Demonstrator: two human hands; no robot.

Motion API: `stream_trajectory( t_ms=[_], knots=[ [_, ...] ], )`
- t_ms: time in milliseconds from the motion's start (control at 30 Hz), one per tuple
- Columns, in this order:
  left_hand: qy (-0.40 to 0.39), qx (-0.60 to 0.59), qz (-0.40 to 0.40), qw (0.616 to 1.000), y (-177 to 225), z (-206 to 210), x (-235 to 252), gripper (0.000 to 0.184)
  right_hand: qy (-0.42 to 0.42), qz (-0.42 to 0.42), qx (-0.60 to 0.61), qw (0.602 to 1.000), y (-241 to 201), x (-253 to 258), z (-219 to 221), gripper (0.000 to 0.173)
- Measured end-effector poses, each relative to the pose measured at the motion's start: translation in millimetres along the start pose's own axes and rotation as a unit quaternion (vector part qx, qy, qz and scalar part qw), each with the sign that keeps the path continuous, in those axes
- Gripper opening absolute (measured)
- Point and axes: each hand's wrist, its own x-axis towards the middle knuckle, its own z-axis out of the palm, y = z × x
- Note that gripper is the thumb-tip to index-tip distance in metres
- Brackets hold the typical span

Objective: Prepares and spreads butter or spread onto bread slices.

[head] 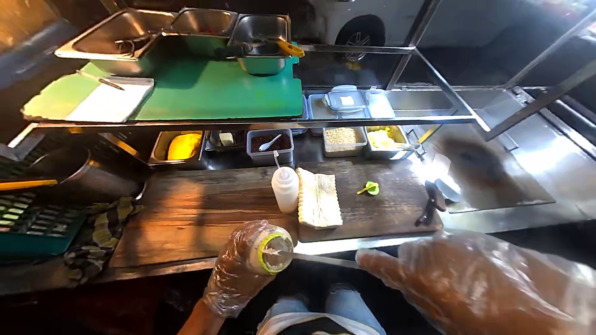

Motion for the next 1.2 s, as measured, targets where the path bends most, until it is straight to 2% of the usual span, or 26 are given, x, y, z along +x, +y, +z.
stream_trajectory(
  t_ms=[33,100,233,333,433,467,567,667,733,800,867,967,1067,1133,1200],
  knots=[
    [-0.001,0.002,-0.001,1.0,-1.3,-1.3,-2.4,0.09,-0.031,0.019,-0.014,0.999,-9.9,9.9,-7.2,0.025],
    [-0.009,0.011,-0.021,1.0,-2.5,-2.7,-8.6,0.095,-0.041,0.042,-0.047,0.997,-26.1,25.1,-19.4,0.02],
    [-0.001,0.023,-0.037,0.999,-10.1,-7.6,-19.7,0.096,-0.015,0.032,-0.115,0.993,-39.4,30.7,-28.4,0.015],
    [-0.022,0.012,-0.051,0.998,-2.1,-10.1,-24.2,0.096,-0.056,0.05,-0.092,0.993,-60.1,50.7,-22.8,0.005],
    [-0.042,0.026,-0.066,0.997,13.9,-5.5,-15.7,0.09,-0.187,0.106,-0.007,0.977,-90.9,105.9,-23.3,0.011],
    [-0.053,0.033,-0.077,0.995,17.0,-3.2,-13.7,0.09,-0.208,0.111,0.005,0.972,-97.3,122.3,-17.7,0.015],
    [-0.07,0.036,-0.117,0.99,18.8,-1.0,-8.6,0.094,-0.22,0.11,0.021,0.969,-107.5,136.4,-6.8,0.02],
    [-0.059,0.027,-0.122,0.99,16.1,-3.6,-10.5,0.093,-0.196,0.158,0.063,0.966,-107.8,129.1,3.5,0.027],
    [-0.061,0.037,-0.114,0.991,18.5,-2.6,-11.8,0.095,-0.207,0.128,0.036,0.969,-103.6,133.3,9.5,0.023],
    [-0.049,0.029,-0.082,0.995,20.0,3.1,-12.6,0.092,-0.218,0.059,0.006,0.974,-93.2,137.7,8.5,0.021],
    [-0.034,-0.003,-0.049,0.998,19.9,7.7,-15.8,0.086,-0.19,-0.016,-0.03,0.981,-73.8,138.3,9.4,0.019],
    [-0.024,-0.043,-0.011,0.999,22.8,11.2,-23.1,0.081,-0.192,-0.079,-0.008,0.978,-38.8,133.9,13.2,0.021],
    [-0.02,-0.086,0.022,0.996,26.5,16.1,-20.0,0.079,-0.177,-0.093,0.156,0.967,5.6,117.1,38.0,0.024],
    [-0.024,-0.095,0.03,0.995,29.1,18.6,-16.8,0.08,-0.163,-0.054,0.286,0.943,31.3,95.9,58.4,0.024],
    [-0.034,-0.084,0.035,0.995,28.6,19.2,-11.6,0.082,-0.155,0.023,0.41,0.899,54.7,69.0,77.6,0.022]
  ],
)
